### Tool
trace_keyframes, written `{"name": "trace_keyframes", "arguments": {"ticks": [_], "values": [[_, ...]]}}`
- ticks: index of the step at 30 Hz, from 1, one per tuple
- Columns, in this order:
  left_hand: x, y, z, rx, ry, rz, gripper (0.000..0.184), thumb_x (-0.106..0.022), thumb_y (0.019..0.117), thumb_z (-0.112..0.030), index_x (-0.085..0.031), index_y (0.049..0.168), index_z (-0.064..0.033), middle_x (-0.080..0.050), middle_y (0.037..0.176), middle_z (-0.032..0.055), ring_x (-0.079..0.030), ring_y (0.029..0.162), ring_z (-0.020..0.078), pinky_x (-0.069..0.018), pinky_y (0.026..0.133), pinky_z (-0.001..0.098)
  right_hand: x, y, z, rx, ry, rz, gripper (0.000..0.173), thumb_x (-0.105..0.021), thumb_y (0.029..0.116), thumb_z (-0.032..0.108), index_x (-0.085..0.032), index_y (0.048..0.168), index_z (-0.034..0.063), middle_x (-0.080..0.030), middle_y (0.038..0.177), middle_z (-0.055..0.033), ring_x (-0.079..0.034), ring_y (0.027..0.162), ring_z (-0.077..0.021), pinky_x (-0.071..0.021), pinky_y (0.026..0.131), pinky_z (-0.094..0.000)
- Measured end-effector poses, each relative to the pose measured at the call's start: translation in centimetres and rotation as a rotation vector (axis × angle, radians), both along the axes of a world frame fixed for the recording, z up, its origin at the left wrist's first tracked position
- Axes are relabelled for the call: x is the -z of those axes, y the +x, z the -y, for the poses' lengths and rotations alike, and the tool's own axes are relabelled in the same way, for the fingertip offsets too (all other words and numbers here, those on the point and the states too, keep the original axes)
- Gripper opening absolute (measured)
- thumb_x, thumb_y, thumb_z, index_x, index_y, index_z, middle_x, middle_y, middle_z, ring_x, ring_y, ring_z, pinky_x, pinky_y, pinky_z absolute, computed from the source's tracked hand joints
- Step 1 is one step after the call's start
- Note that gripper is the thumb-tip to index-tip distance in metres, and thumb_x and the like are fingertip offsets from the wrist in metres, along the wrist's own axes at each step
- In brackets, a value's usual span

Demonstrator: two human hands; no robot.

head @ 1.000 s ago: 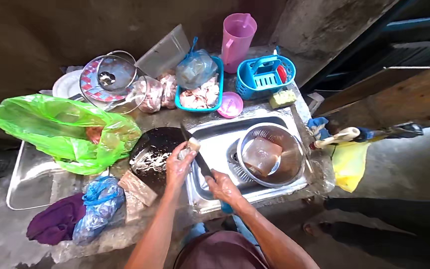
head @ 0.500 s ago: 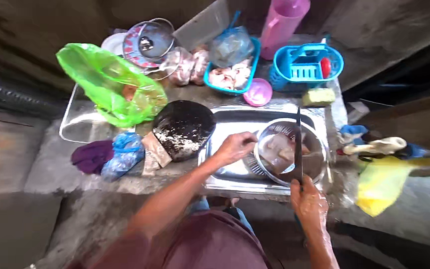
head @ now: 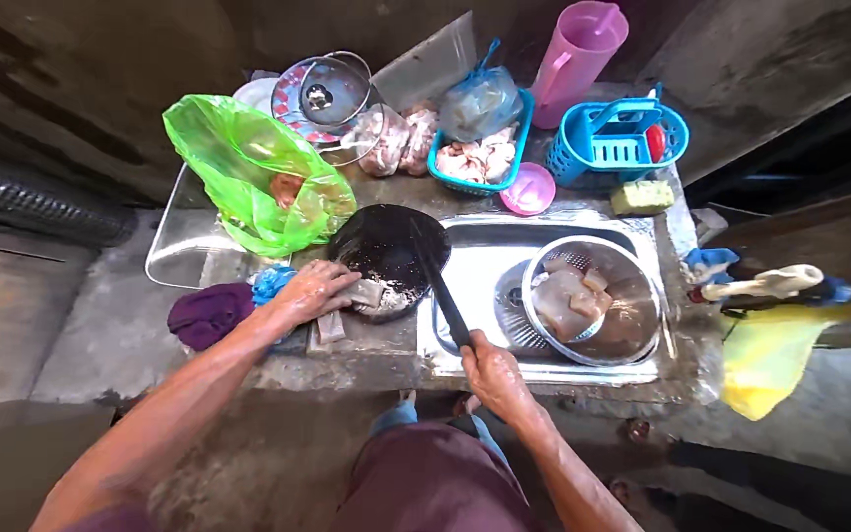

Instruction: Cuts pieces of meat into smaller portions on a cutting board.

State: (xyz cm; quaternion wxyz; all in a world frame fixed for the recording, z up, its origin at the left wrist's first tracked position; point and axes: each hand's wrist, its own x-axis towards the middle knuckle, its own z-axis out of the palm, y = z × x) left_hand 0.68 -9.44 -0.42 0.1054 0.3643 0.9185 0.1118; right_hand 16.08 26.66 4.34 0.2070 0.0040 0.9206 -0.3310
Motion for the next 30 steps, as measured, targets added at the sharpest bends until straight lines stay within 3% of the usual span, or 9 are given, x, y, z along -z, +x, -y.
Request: {"name": "trace_keyframes", "arguments": {"ticks": [3, 6, 12, 16, 19, 23, 30], "values": [[1.4, -1.2, -1.9, -0.114, 0.073, -0.048, 0.046, -0.063, 0.1013, -0.041, -0.063, 0.141, -0.0178, -0.066, 0.131, 0.0157, -0.060, 0.122, 0.0396, -0.0491, 0.099, 0.0597, -1.3, -1.7, 2.9, -0.027, 0.121, 0.167, 0.041, -0.040, 0.1078, 0.026, -0.050, 0.141, 0.0039, -0.072, 0.099, -0.0203, -0.072, 0.097, -0.0391, -0.0552, 0.087, -0.0571], [2.1, -1.5, -4.5, -0.241, 0.121, -0.060, 0.049, -0.065, 0.1000, -0.041, -0.063, 0.140, -0.0122, -0.065, 0.131, 0.0185, -0.060, 0.121, 0.0421, -0.0500, 0.096, 0.0600, -2.0, -3.8, 5.4, -0.027, 0.254, 0.257, 0.043, -0.038, 0.1082, 0.026, -0.045, 0.147, 0.0075, -0.071, 0.106, -0.0219, -0.071, 0.103, -0.0405, -0.0548, 0.089, -0.0580], [3.7, -1.8, -7.4, -0.324, 0.286, -0.057, 0.050, -0.072, 0.0958, -0.037, -0.066, 0.134, -0.0063, -0.067, 0.128, 0.0190, -0.061, 0.121, 0.0406, -0.0498, 0.101, 0.0578, -0.8, -6.6, 7.7, -0.062, 0.380, 0.234, 0.043, -0.032, 0.1105, 0.030, -0.046, 0.146, 0.0099, -0.072, 0.105, -0.0222, -0.071, 0.103, -0.0420, -0.0553, 0.087, -0.0590], [2.9, -0.6, -6.4, -0.427, 0.312, -0.045, 0.065, -0.078, 0.0897, -0.044, -0.059, 0.136, -0.0016, -0.065, 0.129, 0.0228, -0.060, 0.122, 0.0434, -0.0490, 0.102, 0.0586, -0.5, -6.9, 9.1, -0.059, 0.398, 0.246, 0.042, -0.033, 0.1107, 0.031, -0.045, 0.146, 0.0102, -0.072, 0.105, -0.0221, -0.072, 0.101, -0.0419, -0.0562, 0.086, -0.0586], [3.5, 0.0, -5.4, -0.432, 0.258, -0.086, 0.055, -0.071, 0.0931, -0.048, -0.067, 0.128, -0.0062, -0.066, 0.125, 0.0208, -0.061, 0.119, 0.0430, -0.0493, 0.097, 0.0592, -0.4, -6.8, 10.0, -0.063, 0.400, 0.269, 0.043, -0.033, 0.1107, 0.030, -0.043, 0.148, 0.0102, -0.071, 0.105, -0.0222, -0.072, 0.102, -0.0423, -0.0561, 0.086, -0.0583], [4.6, -0.3, -5.1, -0.403, 0.336, -0.132, 0.051, -0.070, 0.0939, -0.047, -0.069, 0.125, -0.0061, -0.067, 0.121, 0.0209, -0.062, 0.114, 0.0433, -0.0502, 0.093, 0.0585, -0.2, -7.3, 10.7, -0.080, 0.447, 0.309, 0.043, -0.034, 0.1102, 0.029, -0.043, 0.147, 0.0094, -0.072, 0.105, -0.0229, -0.072, 0.102, -0.0425, -0.0561, 0.085, -0.0591], [5.5, -0.7, -4.7, -0.368, 0.434, -0.126, 0.048, -0.072, 0.0925, -0.045, -0.072, 0.120, -0.0063, -0.069, 0.117, 0.0189, -0.063, 0.111, 0.0417, -0.0508, 0.095, 0.0568, -1.1, -9.1, 11.4, -0.179, 0.531, 0.422, 0.041, -0.033, 0.1103, 0.024, -0.040, 0.146, 0.0053, -0.071, 0.107, -0.0236, -0.072, 0.104, -0.0432, -0.0563, 0.085, -0.0586]]}}
